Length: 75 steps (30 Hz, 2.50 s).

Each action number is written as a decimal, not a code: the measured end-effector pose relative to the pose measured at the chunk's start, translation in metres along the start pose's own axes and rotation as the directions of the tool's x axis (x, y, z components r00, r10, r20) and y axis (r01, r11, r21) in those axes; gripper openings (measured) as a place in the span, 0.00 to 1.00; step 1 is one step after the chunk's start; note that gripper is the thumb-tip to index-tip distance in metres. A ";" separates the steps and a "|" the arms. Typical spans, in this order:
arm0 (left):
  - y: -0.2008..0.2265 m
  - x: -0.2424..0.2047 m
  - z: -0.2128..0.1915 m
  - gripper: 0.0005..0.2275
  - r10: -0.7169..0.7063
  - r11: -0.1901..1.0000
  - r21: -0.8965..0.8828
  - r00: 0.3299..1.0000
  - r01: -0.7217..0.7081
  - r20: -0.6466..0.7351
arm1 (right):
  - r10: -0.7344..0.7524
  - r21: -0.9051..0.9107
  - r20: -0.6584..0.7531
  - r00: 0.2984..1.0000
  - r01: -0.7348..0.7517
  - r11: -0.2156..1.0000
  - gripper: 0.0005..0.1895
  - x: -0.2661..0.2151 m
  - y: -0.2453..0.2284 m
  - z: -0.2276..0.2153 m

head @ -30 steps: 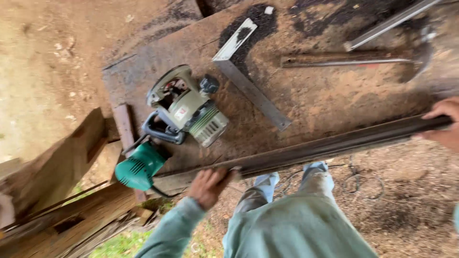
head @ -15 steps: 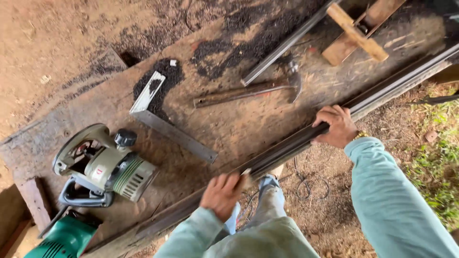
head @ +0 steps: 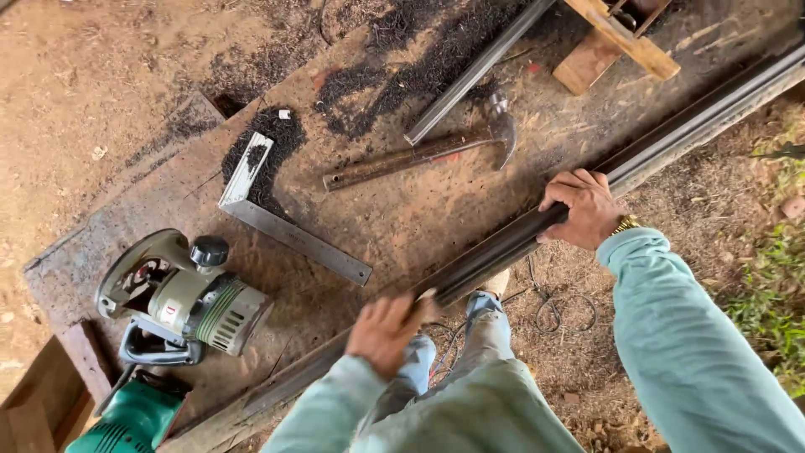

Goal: Inspecting and hand-polishing a long piece of dark wood molding at a workshop workbench.

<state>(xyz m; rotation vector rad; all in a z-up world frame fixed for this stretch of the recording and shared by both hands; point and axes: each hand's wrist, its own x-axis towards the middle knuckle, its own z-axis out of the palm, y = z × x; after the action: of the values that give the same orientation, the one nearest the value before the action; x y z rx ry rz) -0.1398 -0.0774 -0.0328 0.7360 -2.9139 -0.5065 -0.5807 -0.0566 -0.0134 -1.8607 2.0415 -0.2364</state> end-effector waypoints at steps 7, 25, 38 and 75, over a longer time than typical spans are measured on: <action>-0.039 -0.089 0.046 0.23 -0.199 0.980 0.020 0.969 0.198 0.144 | -0.017 0.003 -0.045 0.999 0.017 1.000 0.28 -0.004 -0.002 0.001; 0.031 0.058 0.001 0.30 0.056 0.998 -0.034 0.990 -0.061 -0.129 | -0.029 0.026 -0.044 0.999 0.030 0.999 0.28 -0.005 0.004 0.008; 0.037 0.086 0.016 0.31 0.067 0.998 0.020 0.996 -0.066 -0.055 | 0.070 -0.026 0.081 0.994 -0.068 0.997 0.26 -0.002 -0.011 -0.008; -0.028 -0.111 -0.028 0.24 0.161 0.975 0.183 0.970 -0.128 -0.184 | -0.133 -0.023 -0.098 0.986 0.131 0.991 0.23 -0.012 -0.012 0.003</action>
<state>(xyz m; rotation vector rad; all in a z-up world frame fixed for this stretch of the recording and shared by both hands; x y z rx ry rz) -0.0254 -0.0562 -0.0172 0.5489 -2.8181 -0.1612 -0.5675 -0.0453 -0.0103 -2.0349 1.9904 -0.3551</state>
